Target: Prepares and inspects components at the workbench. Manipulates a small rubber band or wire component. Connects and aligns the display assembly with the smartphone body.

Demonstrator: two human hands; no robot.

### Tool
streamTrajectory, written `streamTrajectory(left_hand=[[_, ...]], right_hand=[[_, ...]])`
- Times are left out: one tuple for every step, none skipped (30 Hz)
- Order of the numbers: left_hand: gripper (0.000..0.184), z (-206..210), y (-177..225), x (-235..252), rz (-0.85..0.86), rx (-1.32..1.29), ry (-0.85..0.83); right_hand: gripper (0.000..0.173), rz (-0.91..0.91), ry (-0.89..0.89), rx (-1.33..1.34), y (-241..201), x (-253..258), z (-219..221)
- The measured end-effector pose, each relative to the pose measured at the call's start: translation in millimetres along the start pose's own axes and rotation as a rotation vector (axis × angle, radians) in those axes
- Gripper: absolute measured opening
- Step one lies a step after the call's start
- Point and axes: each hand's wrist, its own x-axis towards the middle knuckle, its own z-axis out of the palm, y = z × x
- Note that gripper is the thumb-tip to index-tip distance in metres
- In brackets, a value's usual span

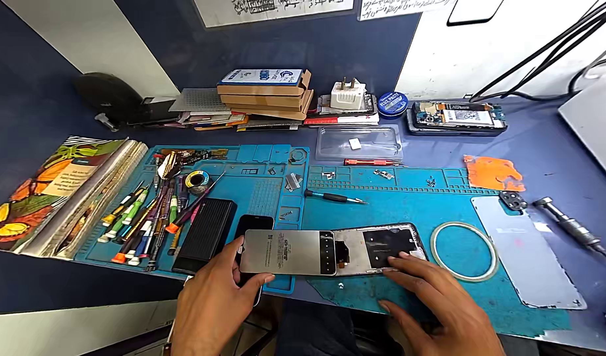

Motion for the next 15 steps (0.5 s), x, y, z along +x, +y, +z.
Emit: streamTrajectory(left_hand=[[0.088,0.3,0.3,-0.6,-0.001,0.003,-0.001],[0.088,0.9,0.1,-1.1,0.001,0.008,0.004],[0.087,1.4,0.0,-1.6,0.004,0.008,0.008],[0.087,1.8,-0.2,-1.9,0.005,0.008,0.010],[0.087,2.1,-0.1,-2.0,0.007,0.009,0.015],[0.087,2.3,0.2,-2.1,0.009,0.015,0.019],[0.087,2.3,0.9,-2.2,0.012,0.021,0.024],[0.087,2.3,1.8,-2.5,0.017,0.025,0.030],[0.086,2.3,2.4,-2.7,0.017,0.027,0.031],[0.086,2.3,2.8,-2.9,0.017,0.027,0.031],[0.086,3.0,2.7,-3.4,0.025,0.026,0.038],[0.085,3.5,2.7,-4.1,0.027,0.025,0.039],[0.085,3.9,3.1,-5.0,0.025,0.026,0.040],[0.084,4.8,3.8,-6.0,0.027,0.025,0.049],[0.084,5.9,4.7,-7.0,0.029,0.025,0.064]], right_hand=[[0.033,-0.002,-0.002,-0.001,0.6,-0.1,0.2],[0.033,-0.005,-0.002,0.001,1.0,-0.1,0.3],[0.033,-0.005,-0.001,0.002,1.0,0.0,0.3],[0.033,-0.003,-0.002,-0.001,0.8,0.0,0.2],[0.033,-0.002,-0.001,-0.003,0.7,0.2,0.1],[0.033,-0.001,0.001,-0.003,0.5,0.4,0.1],[0.033,-0.003,0.006,0.000,0.5,0.4,0.3],[0.033,-0.006,0.006,0.000,0.8,0.2,0.5],[0.033,-0.007,0.005,-0.003,1.1,0.1,0.7],[0.033,-0.006,0.004,-0.005,1.4,-0.1,0.9],[0.034,-0.006,0.005,-0.006,1.4,-0.4,1.1],[0.034,-0.004,0.007,-0.004,1.5,-0.7,1.2],[0.034,-0.003,0.008,0.000,1.5,-0.9,1.2],[0.034,-0.003,0.009,0.004,1.5,-0.9,1.2],[0.033,-0.005,0.014,0.004,1.2,-0.8,1.5]])
